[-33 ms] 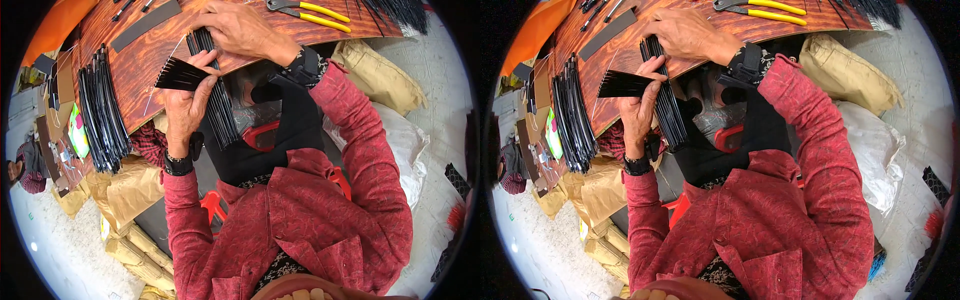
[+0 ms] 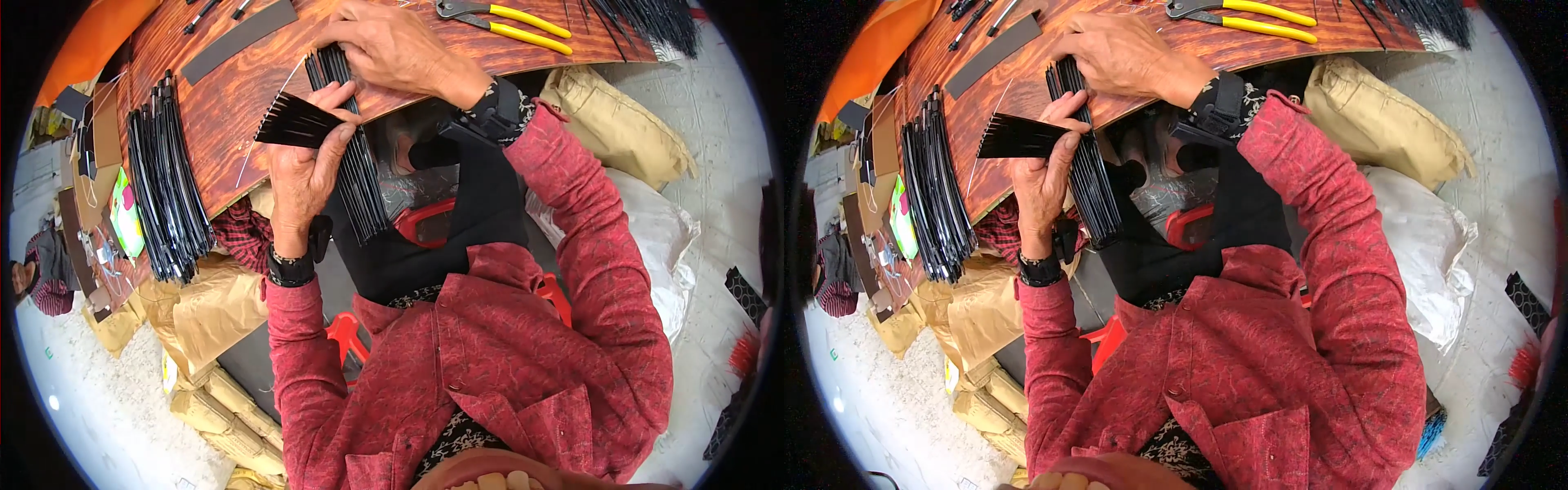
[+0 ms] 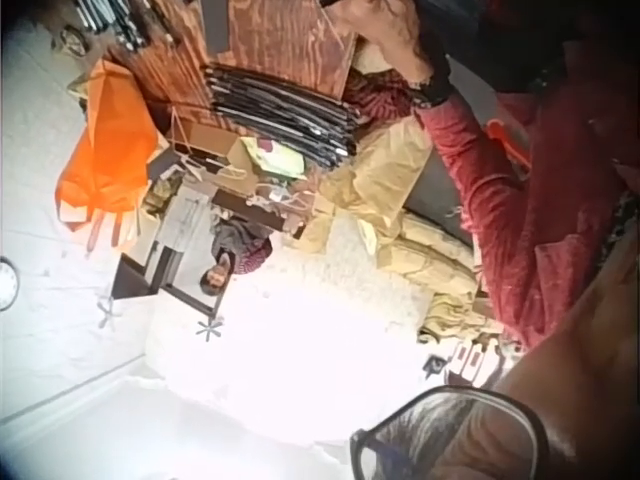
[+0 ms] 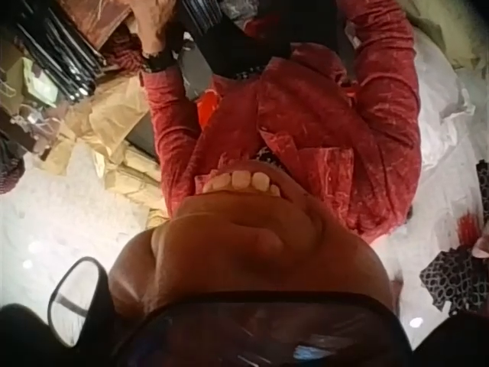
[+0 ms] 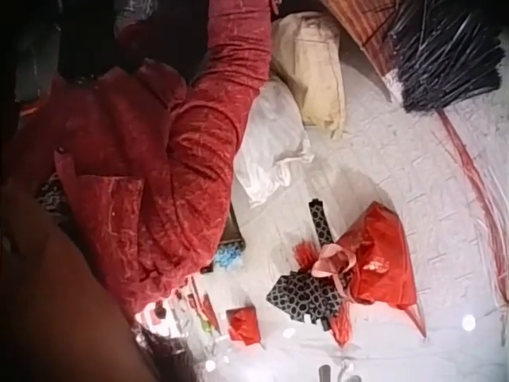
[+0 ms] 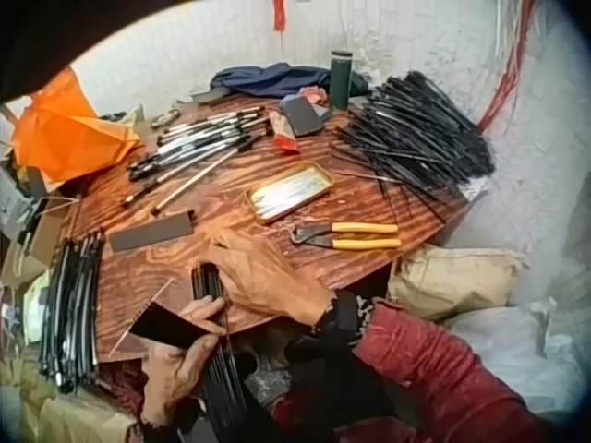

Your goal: The person gathers black plastic strips into a bundle and inserts a thin metal rod through the ends. They then secure the assembly by sliding a small black cap onto the end of the rod.

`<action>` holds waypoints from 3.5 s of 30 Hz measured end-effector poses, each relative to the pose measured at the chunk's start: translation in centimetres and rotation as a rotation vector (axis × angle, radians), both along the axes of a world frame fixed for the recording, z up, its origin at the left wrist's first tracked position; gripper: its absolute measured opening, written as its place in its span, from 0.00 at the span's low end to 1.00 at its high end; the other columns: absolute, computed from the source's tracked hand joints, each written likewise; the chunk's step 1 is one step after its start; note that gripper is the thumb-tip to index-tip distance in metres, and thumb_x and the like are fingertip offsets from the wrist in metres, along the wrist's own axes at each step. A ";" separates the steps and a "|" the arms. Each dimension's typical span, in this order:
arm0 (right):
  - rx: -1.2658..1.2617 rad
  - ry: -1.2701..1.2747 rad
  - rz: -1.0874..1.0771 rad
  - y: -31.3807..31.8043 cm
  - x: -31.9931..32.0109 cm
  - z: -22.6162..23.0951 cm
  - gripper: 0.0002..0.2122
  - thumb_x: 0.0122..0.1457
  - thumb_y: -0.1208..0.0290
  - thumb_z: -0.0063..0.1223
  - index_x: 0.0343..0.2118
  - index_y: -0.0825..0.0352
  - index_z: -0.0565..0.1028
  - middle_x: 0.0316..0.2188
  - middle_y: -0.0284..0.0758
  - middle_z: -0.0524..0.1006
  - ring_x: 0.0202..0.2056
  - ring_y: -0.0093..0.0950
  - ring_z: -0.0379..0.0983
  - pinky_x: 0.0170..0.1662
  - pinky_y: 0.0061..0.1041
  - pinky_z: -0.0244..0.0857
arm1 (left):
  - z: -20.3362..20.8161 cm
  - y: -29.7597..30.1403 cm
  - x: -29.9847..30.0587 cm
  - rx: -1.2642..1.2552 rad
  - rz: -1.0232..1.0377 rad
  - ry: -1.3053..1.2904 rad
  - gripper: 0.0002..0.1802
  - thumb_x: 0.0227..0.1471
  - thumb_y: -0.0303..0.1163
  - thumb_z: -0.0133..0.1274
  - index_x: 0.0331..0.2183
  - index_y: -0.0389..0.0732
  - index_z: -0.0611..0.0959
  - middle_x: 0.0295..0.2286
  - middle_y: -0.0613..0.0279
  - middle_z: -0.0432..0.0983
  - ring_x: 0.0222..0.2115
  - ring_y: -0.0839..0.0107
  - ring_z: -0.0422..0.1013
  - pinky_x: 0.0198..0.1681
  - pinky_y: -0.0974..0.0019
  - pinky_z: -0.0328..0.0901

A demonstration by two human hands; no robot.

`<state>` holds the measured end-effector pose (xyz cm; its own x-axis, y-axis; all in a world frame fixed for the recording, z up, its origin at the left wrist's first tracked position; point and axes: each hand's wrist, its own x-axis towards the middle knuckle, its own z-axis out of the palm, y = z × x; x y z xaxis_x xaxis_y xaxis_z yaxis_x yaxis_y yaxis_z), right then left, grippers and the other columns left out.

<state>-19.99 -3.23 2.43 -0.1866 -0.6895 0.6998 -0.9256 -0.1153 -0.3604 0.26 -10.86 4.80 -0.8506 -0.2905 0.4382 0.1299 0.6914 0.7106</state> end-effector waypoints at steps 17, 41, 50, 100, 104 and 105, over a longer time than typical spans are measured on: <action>-0.041 0.047 -0.038 -0.4 -0.4 -0.4 0.06 0.53 0.75 0.54 0.34 0.65 0.76 0.32 0.39 0.76 0.34 0.41 0.77 0.37 0.38 0.72 | -0.1 0.2 0.0 0.056 -0.001 -0.016 0.06 0.56 0.27 0.57 0.34 0.35 0.86 0.46 0.55 0.82 0.52 0.54 0.74 0.56 0.54 0.64; 0.163 0.051 0.135 0.6 -1.2 2.6 0.06 0.49 0.81 0.49 0.31 0.69 0.75 0.39 0.44 0.75 0.39 0.45 0.73 0.40 0.41 0.68 | 0.4 0.0 0.0 0.034 -0.029 -0.048 0.07 0.54 0.28 0.57 0.32 0.34 0.84 0.46 0.54 0.82 0.51 0.53 0.75 0.56 0.53 0.65; -0.097 0.118 0.263 1.3 -2.1 3.0 0.08 0.48 0.80 0.50 0.34 0.69 0.75 0.37 0.43 0.76 0.39 0.44 0.72 0.41 0.40 0.68 | 0.9 -0.2 0.2 -0.024 -0.081 -0.091 0.08 0.54 0.28 0.56 0.33 0.33 0.84 0.47 0.52 0.81 0.52 0.54 0.73 0.58 0.53 0.62; -0.025 0.009 0.274 0.4 -2.7 2.3 0.05 0.50 0.73 0.54 0.26 0.68 0.73 0.28 0.42 0.73 0.36 0.44 0.73 0.37 0.41 0.67 | 0.1 0.1 0.4 -0.022 -0.039 -0.127 0.12 0.58 0.32 0.58 0.43 0.38 0.86 0.57 0.53 0.73 0.59 0.55 0.66 0.64 0.54 0.55; -0.014 0.077 0.272 -0.1 -3.1 2.3 0.04 0.50 0.73 0.54 0.25 0.69 0.74 0.29 0.42 0.74 0.37 0.44 0.73 0.37 0.41 0.67 | 0.4 0.5 0.2 0.000 -0.040 -0.136 0.12 0.58 0.31 0.58 0.43 0.37 0.85 0.57 0.53 0.73 0.59 0.56 0.66 0.63 0.55 0.56; 0.009 0.108 0.266 -0.1 -2.9 2.6 0.04 0.50 0.74 0.55 0.25 0.69 0.75 0.29 0.42 0.75 0.37 0.44 0.73 0.38 0.40 0.67 | 0.5 0.6 0.3 0.031 -0.027 -0.145 0.12 0.58 0.31 0.58 0.43 0.38 0.85 0.57 0.53 0.72 0.59 0.56 0.66 0.63 0.55 0.56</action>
